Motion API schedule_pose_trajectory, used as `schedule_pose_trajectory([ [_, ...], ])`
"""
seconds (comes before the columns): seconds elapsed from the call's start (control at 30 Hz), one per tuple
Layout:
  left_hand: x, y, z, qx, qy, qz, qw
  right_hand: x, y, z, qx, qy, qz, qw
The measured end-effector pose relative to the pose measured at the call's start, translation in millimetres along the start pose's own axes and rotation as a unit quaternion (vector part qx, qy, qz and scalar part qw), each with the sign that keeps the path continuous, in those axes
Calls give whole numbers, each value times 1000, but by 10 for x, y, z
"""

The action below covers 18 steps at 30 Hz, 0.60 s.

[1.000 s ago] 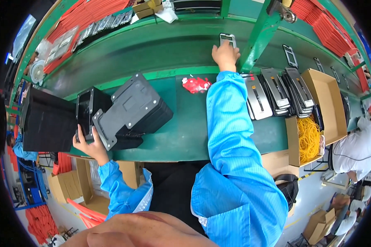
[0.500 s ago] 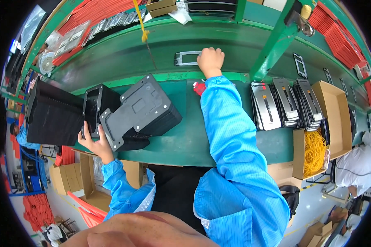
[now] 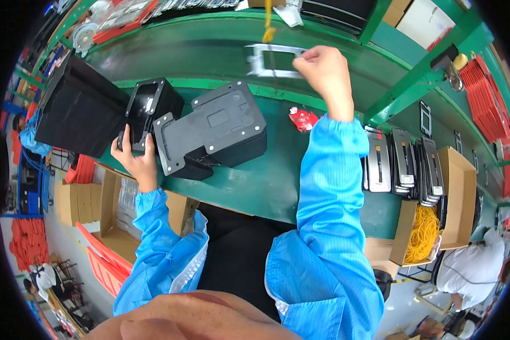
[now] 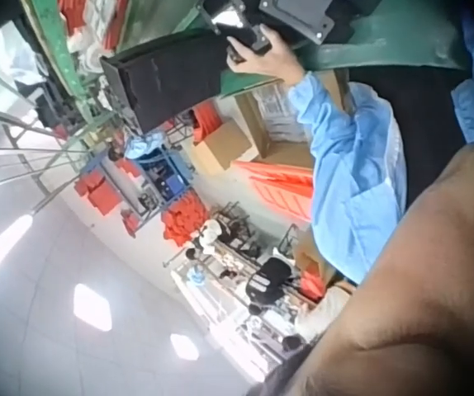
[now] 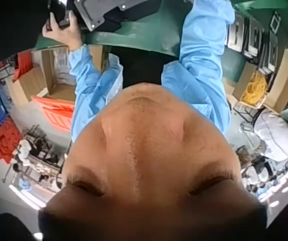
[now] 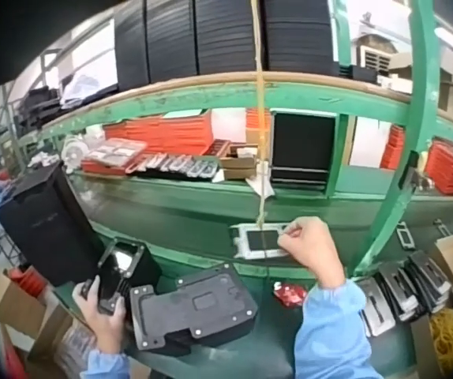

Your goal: The worker uses a tape measure to check the dimensions of black electronic housings and inspects components on an assembly line.

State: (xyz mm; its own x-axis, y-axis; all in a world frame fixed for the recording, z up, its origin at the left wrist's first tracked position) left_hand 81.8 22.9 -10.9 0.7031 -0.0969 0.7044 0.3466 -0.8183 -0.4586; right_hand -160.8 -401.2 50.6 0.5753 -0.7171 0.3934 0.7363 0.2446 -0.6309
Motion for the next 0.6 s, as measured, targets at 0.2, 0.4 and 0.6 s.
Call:
schedule_pose_trajectory([
  [0.2, 15, 26, 19, 6, 14, -7, 1000, -672, 500, 1454, -79, -177, 102, 976],
  [0.4, -13, -21, 25, 3, -2, -2, 1000, -1089, 560, 1893, -163, -288, 69, 941],
  [0.6, 5, -144, 13, 47, -20, 63, 997, -1232, 386, 2185, -111, -339, 44, 933],
])
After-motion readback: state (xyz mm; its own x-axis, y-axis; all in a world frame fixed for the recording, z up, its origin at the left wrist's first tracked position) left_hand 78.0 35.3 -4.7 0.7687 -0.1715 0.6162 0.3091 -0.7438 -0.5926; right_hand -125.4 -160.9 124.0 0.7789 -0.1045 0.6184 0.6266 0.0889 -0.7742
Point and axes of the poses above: each hand's wrist, its own x-axis towards the middle knuckle, its own y-axis out of the palm, z = x × y, the point moved 8 cm from there along x, towards the middle knuckle, and after that the axes turned 10 degrees about -y, right-handed, at the moved point
